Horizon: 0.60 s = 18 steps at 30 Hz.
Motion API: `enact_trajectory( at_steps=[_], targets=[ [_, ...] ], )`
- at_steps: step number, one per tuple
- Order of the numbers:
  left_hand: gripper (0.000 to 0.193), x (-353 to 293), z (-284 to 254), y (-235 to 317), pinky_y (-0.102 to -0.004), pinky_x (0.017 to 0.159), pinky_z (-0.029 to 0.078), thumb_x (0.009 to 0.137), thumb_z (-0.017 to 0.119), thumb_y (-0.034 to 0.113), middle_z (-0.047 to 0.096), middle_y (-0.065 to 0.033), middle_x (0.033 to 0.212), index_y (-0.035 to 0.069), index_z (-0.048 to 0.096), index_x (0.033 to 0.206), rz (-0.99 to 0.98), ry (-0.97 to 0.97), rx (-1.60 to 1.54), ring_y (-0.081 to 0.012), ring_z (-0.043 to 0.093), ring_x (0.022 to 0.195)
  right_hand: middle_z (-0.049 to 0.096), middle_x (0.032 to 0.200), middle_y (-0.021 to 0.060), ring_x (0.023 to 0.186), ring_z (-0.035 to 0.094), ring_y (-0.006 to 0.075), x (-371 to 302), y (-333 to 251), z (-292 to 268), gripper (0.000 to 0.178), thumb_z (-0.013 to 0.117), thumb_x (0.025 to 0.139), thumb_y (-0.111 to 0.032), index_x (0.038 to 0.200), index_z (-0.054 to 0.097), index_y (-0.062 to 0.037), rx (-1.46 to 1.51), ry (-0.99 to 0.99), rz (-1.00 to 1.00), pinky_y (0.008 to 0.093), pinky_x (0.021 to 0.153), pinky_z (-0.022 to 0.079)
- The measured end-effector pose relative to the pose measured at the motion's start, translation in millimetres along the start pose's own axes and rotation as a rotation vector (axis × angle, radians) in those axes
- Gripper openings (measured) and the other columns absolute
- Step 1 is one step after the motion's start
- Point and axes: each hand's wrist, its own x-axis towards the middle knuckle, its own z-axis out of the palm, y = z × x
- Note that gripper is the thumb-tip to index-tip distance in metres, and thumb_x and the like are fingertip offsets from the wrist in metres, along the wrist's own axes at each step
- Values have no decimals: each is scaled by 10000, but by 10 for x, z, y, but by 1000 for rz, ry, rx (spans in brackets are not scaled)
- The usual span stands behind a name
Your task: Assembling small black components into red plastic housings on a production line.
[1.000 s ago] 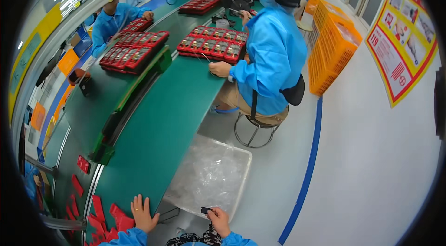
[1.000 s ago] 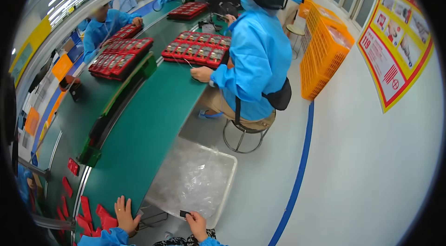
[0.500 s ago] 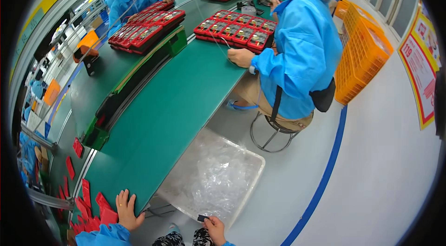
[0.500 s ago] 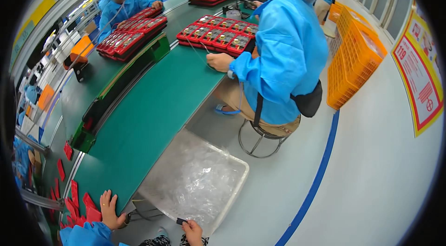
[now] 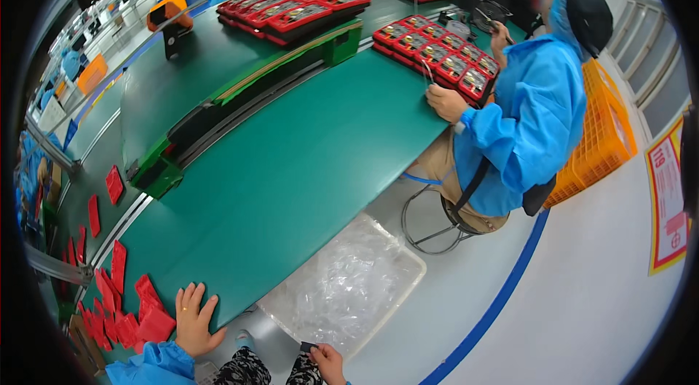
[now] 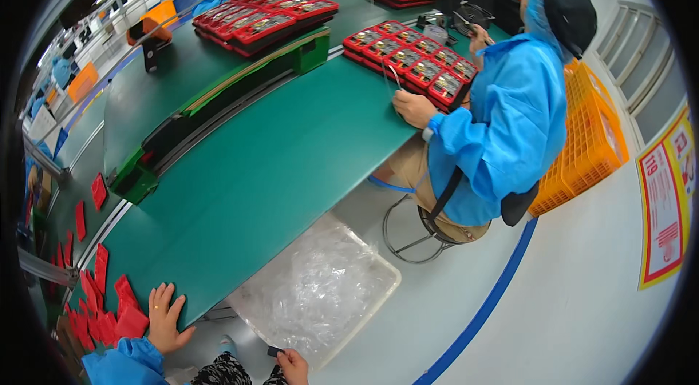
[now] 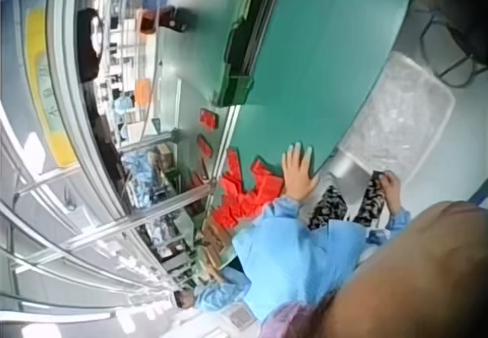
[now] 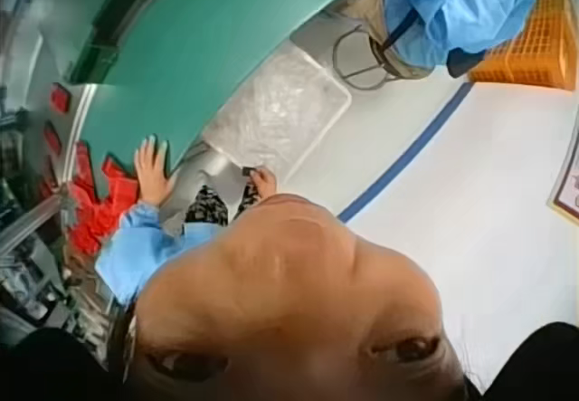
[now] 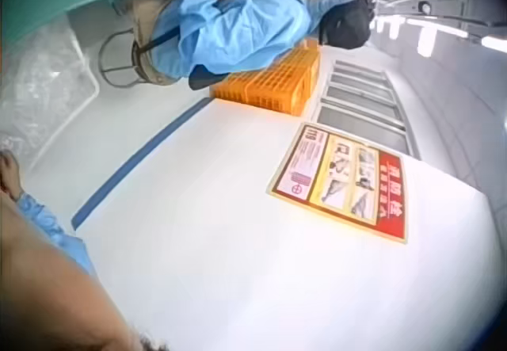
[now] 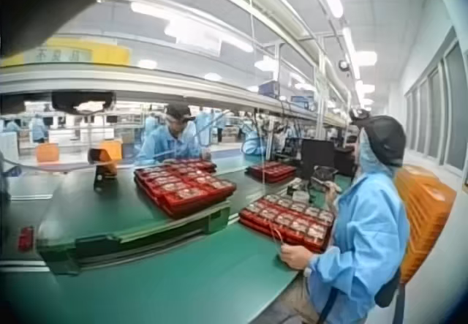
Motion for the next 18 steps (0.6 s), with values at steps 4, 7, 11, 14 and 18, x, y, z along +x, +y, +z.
enact_trajectory(
  at_steps=[4, 7, 11, 14, 18],
  targets=[
    [666, -9, -27, -24, -636, 990, 227, 587, 733, 270, 377, -240, 1325, 64, 515, 1182, -28, -14, -31, -472, 345, 1213, 587, 664, 28, 580, 536, 116, 27, -29, 115, 177, 624, 854, -209, 843, 610, -33, -95, -35, 33, 282, 519, 439],
    [668, -2, -37, -40, -631, 986, 230, 579, 749, 274, 386, -230, 1320, 76, 525, 1176, -38, -14, -57, -468, 350, 1209, 579, 655, 19, 568, 518, 110, -4, -131, 254, 180, 619, 856, -210, 814, 603, -36, -66, -67, 5, 274, 512, 424],
    [678, -2, -23, -80, -624, 986, 229, 570, 770, 282, 389, -220, 1324, 93, 532, 1176, -48, -23, -84, -456, 348, 1218, 565, 646, 9, 554, 496, 106, 45, -21, 312, 171, 615, 859, -208, 819, 605, -41, -187, -106, -77, 265, 500, 403],
    [686, -23, -12, -108, -621, 988, 227, 562, 783, 295, 388, -213, 1331, 107, 541, 1176, -59, -27, -109, -441, 344, 1231, 548, 632, 2, 543, 477, 102, 31, 49, 389, 164, 606, 860, -205, 811, 602, -49, -115, -144, -6, 261, 495, 390],
    [680, -20, -24, -131, -619, 997, 218, 555, 792, 300, 388, -204, 1341, 113, 560, 1166, -66, -25, -123, -427, 338, 1246, 534, 621, 0, 534, 474, 103, -61, 29, 490, 148, 609, 858, -204, 811, 596, -65, -142, -128, 28, 259, 482, 393]
  ],
)
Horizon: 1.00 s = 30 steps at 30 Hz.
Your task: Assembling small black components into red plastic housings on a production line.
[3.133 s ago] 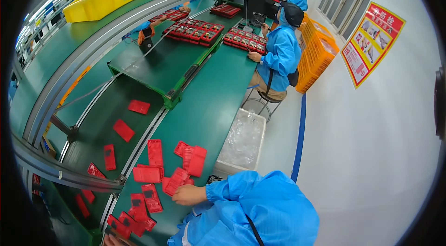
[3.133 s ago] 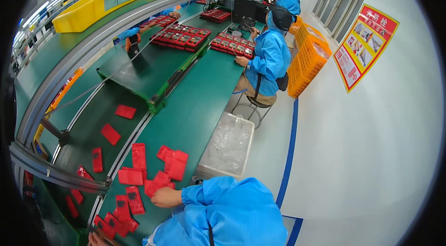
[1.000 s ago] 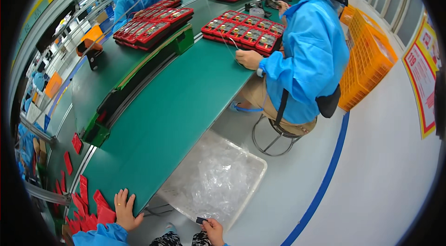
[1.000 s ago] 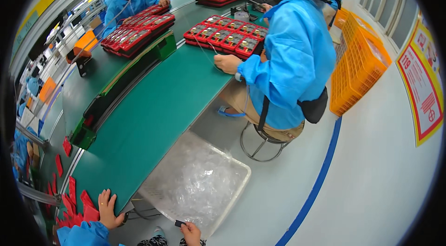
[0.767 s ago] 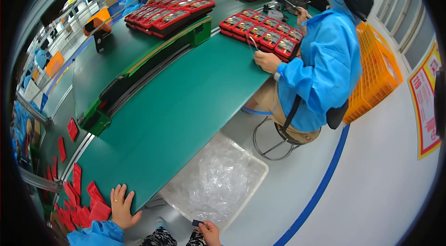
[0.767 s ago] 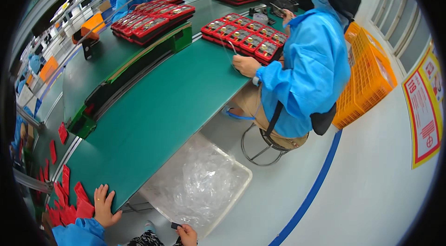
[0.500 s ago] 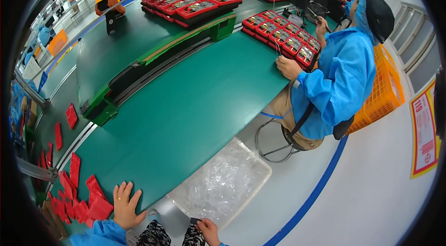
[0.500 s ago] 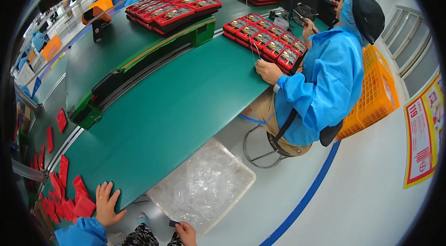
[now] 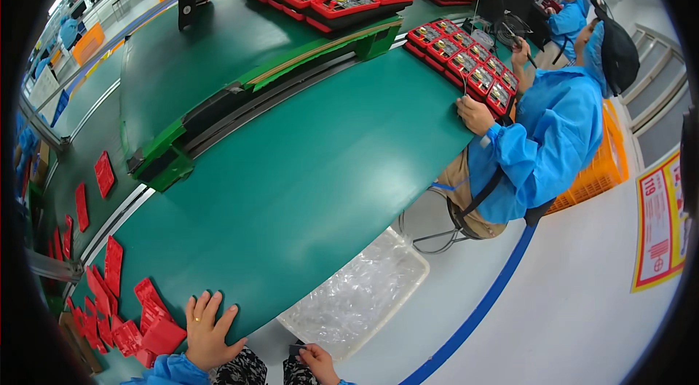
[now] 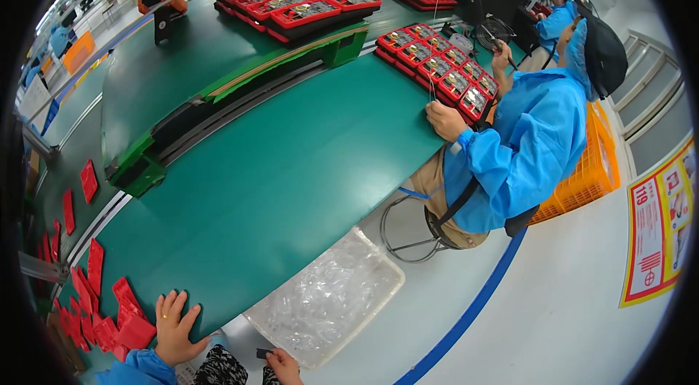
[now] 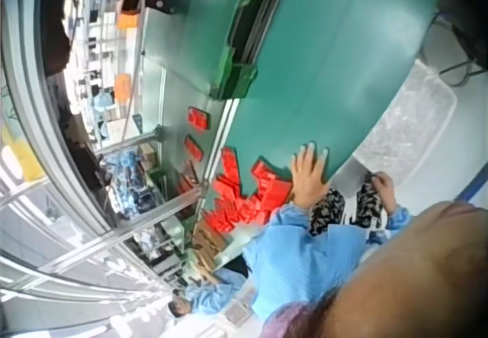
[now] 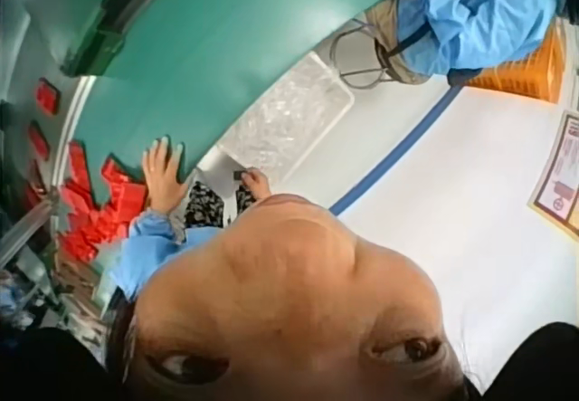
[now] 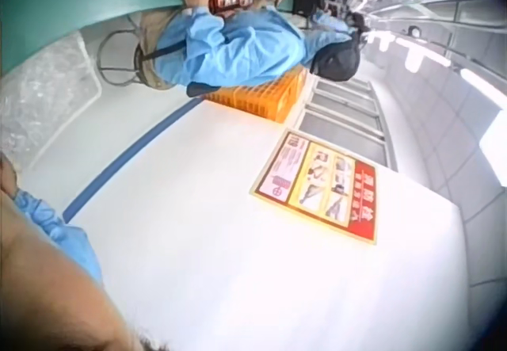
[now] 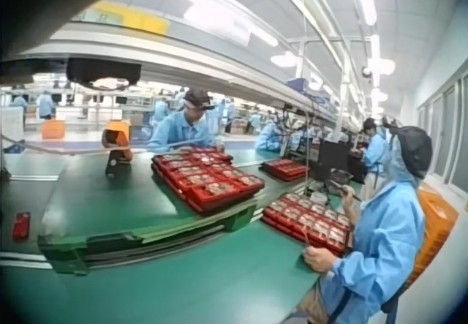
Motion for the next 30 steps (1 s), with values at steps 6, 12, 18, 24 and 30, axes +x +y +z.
enact_trajectory(
  at_steps=[6, 12, 18, 24, 30],
  targets=[
    [664, 31, -82, 50, -606, 1012, 214, 562, 787, 300, 396, -195, 1341, 113, 572, 1162, -2, 14, -4, -414, 341, 1249, 590, 672, 34, 557, 544, 121, -327, 430, 205, 223, 577, 884, -265, 974, 580, -61, -5, -142, 53, 272, 490, 430],
    [669, 57, -143, 100, -605, 1013, 213, 594, 758, 296, 394, -209, 1338, 89, 544, 1193, 34, 12, 0, -413, 345, 1245, 610, 786, 79, 672, 576, 148, -596, 402, 54, 276, 588, 890, -284, 1047, 559, -58, -416, -411, 29, 293, 578, 456],
    [461, -688, -295, 371, -424, 963, 381, 755, 656, 262, 522, -216, 1180, 33, 561, 1144, -106, -336, -644, -374, 491, 1105, 625, 828, 106, 770, 612, 200, -863, 400, -82, 258, 564, 901, -280, 1025, 571, -53, -691, -484, -93, 310, 678, 480],
    [448, -1526, -711, 471, -381, 950, 393, 874, 542, 354, 569, -200, 1123, 16, 557, 1168, -232, -1029, -811, -308, 537, 1077, 619, 893, 160, 839, 615, 308, -1579, -513, 60, 310, 498, 912, -366, 1047, 568, -96, -791, -483, -156, 378, 728, 479],
    [492, -2052, -496, 117, -359, 918, 405, 875, 459, 402, 571, -197, 1119, 50, 544, 1207, 206, -729, -1008, -331, 541, 1060, 612, 865, 162, 810, 617, 319, -1986, -1185, 217, 258, 515, 911, -305, 1038, 537, -82, -647, -527, -312, 379, 695, 465]
  ],
)
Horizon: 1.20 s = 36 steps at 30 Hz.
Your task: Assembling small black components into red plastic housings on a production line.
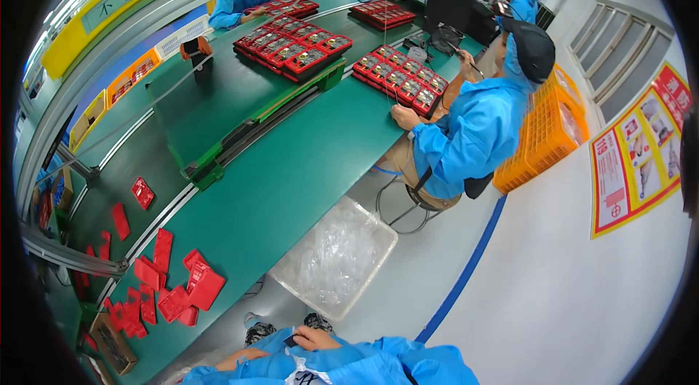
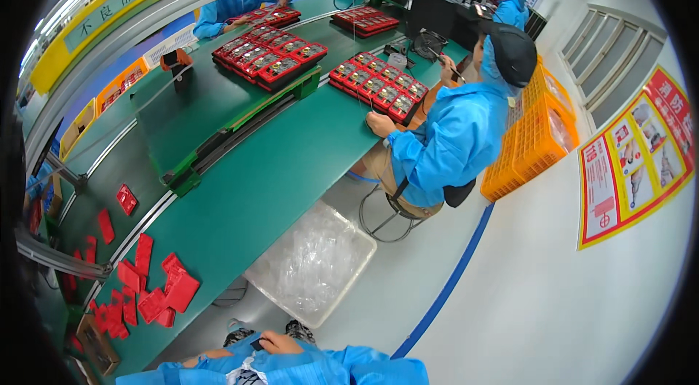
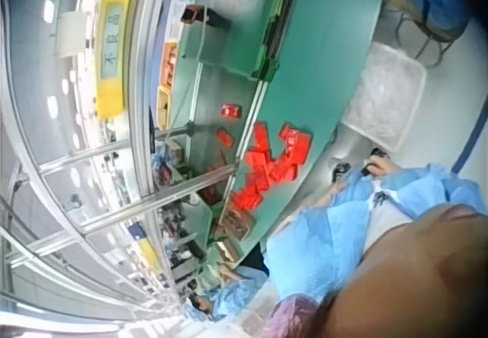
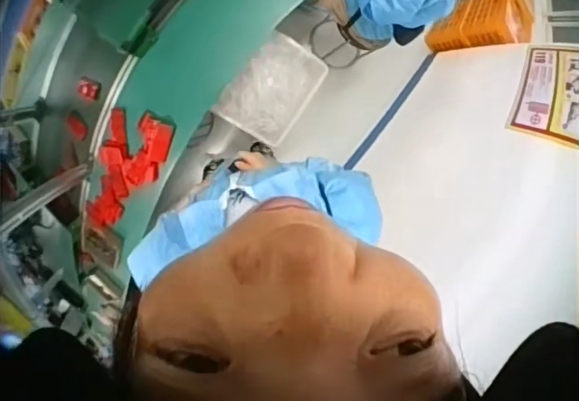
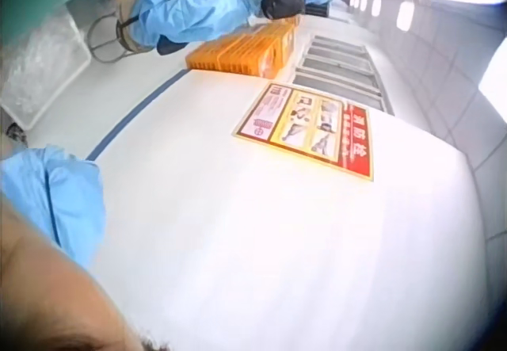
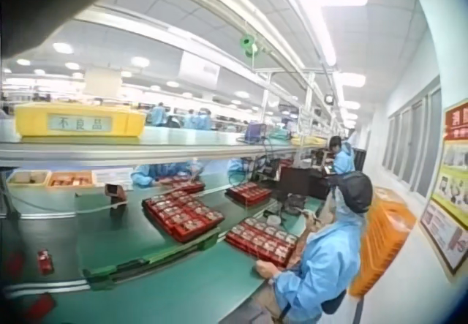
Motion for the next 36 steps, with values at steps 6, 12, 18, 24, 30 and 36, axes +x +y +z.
enact_trajectory(
  at_steps=[6, 12, 18, 24, 30, 36],
  targets=[
    [473, 90, -89, 501, -381, 990, 380, 875, 522, 311, 553, -165, 1208, 22, 517, 1250, -148, -118, 290, -295, 515, 1146, 594, 1049, 181, 972, 580, 354, 26, -79, 143, 246, 479, 933, -228, 1122, 524, -78, -174, -99, -173, 395, 817, 458],
    [336, 227, 133, 926, -405, 821, 472, 835, 520, 355, 639, -120, 1027, 155, 645, 1075, -306, 195, 444, -331, 599, 962, 610, 973, 175, 869, 595, 369, 71, -215, 253, 227, 514, 910, -262, 1054, 543, -88, -324, 72, -184, 427, 719, 472],
    [284, 130, -12, 823, -404, 719, 482, 849, 546, 357, 654, -137, 922, 134, 661, 982, -289, 270, 447, -342, 617, 854, 606, 899, 206, 812, 588, 403, 32, -194, 515, 243, 512, 906, -283, 1049, 494, -88, -459, 141, 10, 476, 667, 454],
    [293, -1053, -99, -634, -402, 807, 468, 834, 555, 364, 583, -111, 1178, 187, 647, 1048, -479, 195, 437, -300, 587, 1018, 609, 921, 204, 823, 588, 400, 331, -432, 1059, 266, 497, 908, -305, 1037, 520, -73, -437, 255, 28, 473, 692, 454],
    [358, -1426, -37, -1407, -439, 793, 475, 754, 568, 395, 636, -124, 1043, 208, 651, 1048, 790, 860, 123, -337, 610, 948, 612, 947, 211, 884, 582, 395, 948, -287, 1308, 299, 495, 907, -299, 972, 583, -20, -453, 67, -49, 451, 734, 457],
    [275, -1983, -354, -576, -443, 755, 490, 779, 550, 309, 652, -141, 958, 135, 662, 961, -387, 496, 364, -357, 625, 871, 600, 885, 205, 826, 575, 396, 1130, -388, 1739, 272, 494, 909, -300, 949, 562, -39, -474, 0, -83, 465, 708, 446]
  ],
)
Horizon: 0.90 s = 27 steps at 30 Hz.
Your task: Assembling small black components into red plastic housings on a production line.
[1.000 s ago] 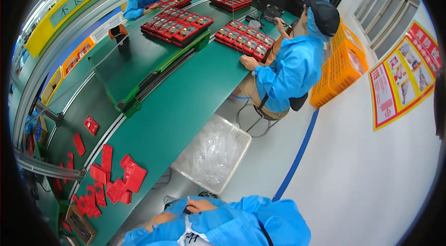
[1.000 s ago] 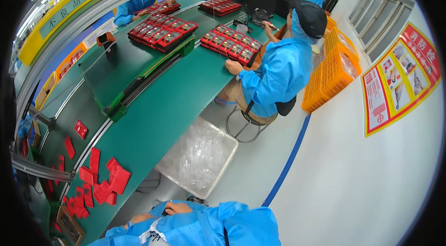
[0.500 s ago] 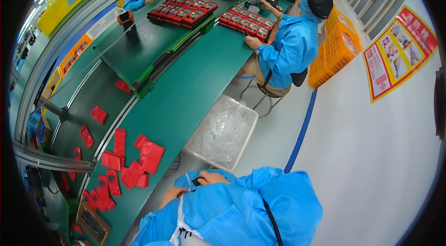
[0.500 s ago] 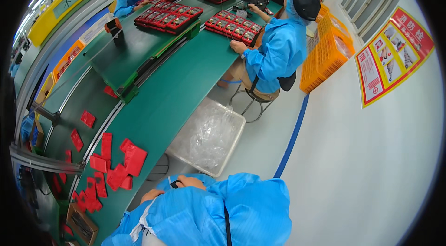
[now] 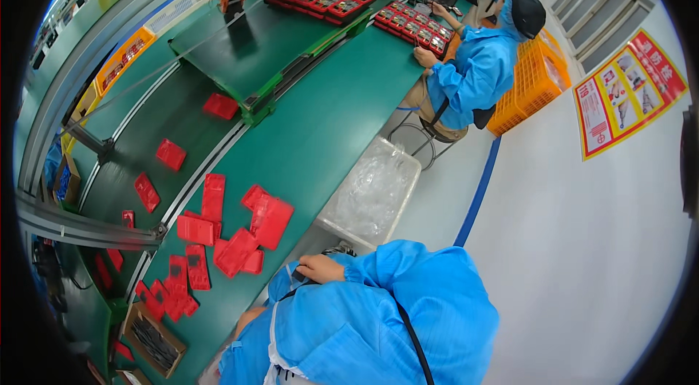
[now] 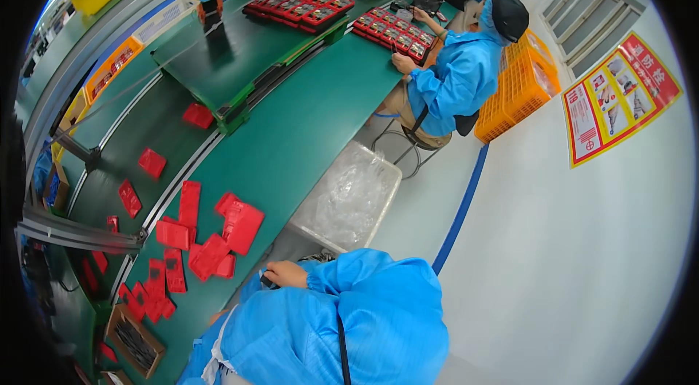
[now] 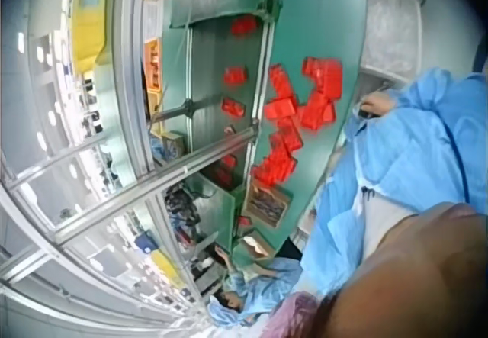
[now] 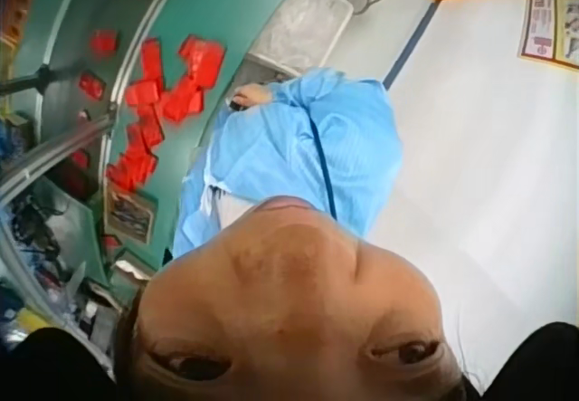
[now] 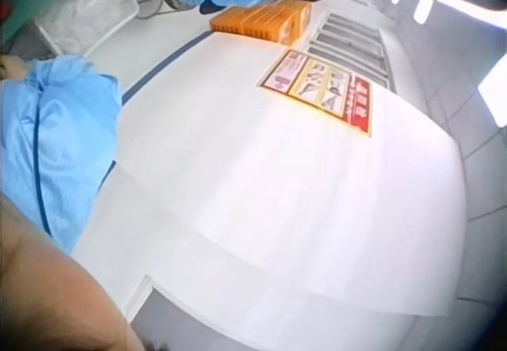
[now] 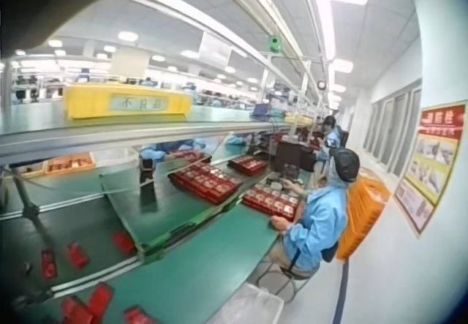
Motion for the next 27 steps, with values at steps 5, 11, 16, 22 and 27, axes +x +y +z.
enact_trajectory(
  at_steps=[5, 11, 16, 22, 27],
  targets=[
    [237, -185, -563, 240, -367, 707, 504, 788, 618, 189, 653, -144, 927, 81, 650, 996, -61, 6, -234, -298, 641, 825, 623, 951, 183, 844, 596, 379, 121, -404, 0, 236, 511, 898, -278, 1029, 574, -93, -64, -40, -65, 453, 719, 475],
    [232, -65, -1058, 418, -346, 698, 487, 854, 595, 191, 635, -170, 893, 15, 624, 1003, 162, 439, -242, -285, 631, 807, 612, 839, 191, 783, 600, 377, 440, -841, -273, 197, 568, 870, -249, 933, 592, -64, -79, 186, -356, 430, 647, 481],
    [185, 304, -1400, 526, -361, 681, 479, 845, 599, 166, 625, -145, 884, 22, 625, 958, 94, 665, -354, -298, 615, 824, 614, 719, 54, 635, 577, 107, 737, -1097, -570, 162, 557, 903, -153, 964, 606, -11, 365, 175, -89, 255, 547, 459],
    [285, 650, -1293, 84, -423, 776, 466, 816, 623, 247, 599, -156, 940, 37, 594, 1007, -145, 979, 56, -339, 565, 927, 619, 763, 39, 658, 579, 83, 1170, -1147, -772, 181, 542, 918, -148, 1008, 600, -2, 496, 81, -39, 215, 563, 471],
    [446, 905, -1163, 357, -301, 767, 510, 858, 629, 187, 616, -127, 1077, 1, 497, 1241, 58, 382, -1032, -180, 605, 934, 629, 759, 54, 682, 597, 97, 1407, -1319, -798, 174, 554, 898, -125, 1001, 601, 7, 389, -184, -75, 234, 574, 473]
  ],
)
